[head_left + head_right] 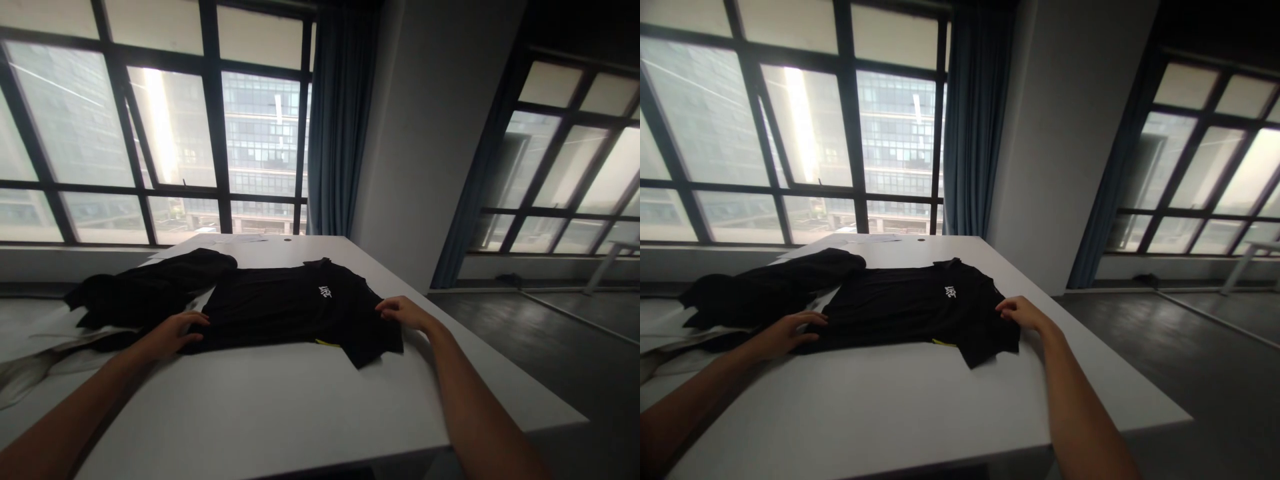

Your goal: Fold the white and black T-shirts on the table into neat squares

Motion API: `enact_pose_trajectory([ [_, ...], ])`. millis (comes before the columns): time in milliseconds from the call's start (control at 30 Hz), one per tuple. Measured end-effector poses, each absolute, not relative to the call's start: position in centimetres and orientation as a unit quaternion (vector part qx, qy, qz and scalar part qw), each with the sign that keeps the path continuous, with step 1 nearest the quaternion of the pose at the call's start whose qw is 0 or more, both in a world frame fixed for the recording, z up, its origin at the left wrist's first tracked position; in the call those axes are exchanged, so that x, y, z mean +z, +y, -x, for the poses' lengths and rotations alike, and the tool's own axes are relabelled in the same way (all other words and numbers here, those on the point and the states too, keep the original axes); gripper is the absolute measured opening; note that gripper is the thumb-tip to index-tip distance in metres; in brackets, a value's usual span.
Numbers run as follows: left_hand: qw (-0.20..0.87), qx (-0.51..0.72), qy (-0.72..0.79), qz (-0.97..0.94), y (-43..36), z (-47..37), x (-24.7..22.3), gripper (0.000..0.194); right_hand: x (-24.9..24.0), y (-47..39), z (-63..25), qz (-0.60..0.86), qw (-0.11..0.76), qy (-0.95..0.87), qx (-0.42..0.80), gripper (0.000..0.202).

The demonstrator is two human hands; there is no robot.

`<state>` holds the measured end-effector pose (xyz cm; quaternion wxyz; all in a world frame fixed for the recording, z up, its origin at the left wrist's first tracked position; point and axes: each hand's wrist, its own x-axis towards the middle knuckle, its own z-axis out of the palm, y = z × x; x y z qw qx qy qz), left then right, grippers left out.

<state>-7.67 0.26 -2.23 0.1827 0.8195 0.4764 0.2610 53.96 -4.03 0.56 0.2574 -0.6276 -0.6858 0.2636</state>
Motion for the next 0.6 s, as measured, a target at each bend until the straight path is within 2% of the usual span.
enact_pose_trajectory([
  [67, 0.200, 0.232, 0.456, -0.836, 0.2, 7.9, -1.4, 0.044, 0.1, -3.5, -55.3, 0.658, 0.225, -0.667, 0.266, 0.030],
  [167, 0.245, 0.167, 0.443, -0.846, 0.6, 8.4, -0.3, 0.025, -0.5, -2.7, -56.4, 0.692, 0.162, -0.647, 0.277, 0.046],
  [300, 0.284, 0.151, 0.452, -0.832, 1.0, 9.7, -0.4, 0.031, -0.3, -2.9, -56.6, 0.703, 0.123, -0.653, 0.254, 0.074],
  [400, 0.319, 0.171, 0.462, -0.809, 0.7, 10.5, -1.5, 0.033, 0.2, -4.2, -56.2, 0.674, 0.117, -0.702, 0.199, 0.087],
  [500, 0.327, 0.188, 0.459, -0.805, 0.2, 10.2, -2.1, 0.029, 1.0, -5.4, -54.6, 0.630, 0.122, -0.744, 0.187, 0.080],
  [600, 0.318, 0.191, 0.447, -0.814, -0.2, 9.0, -1.3, 0.028, 1.7, -5.7, -52.5, 0.560, 0.161, -0.776, 0.242, 0.046],
])
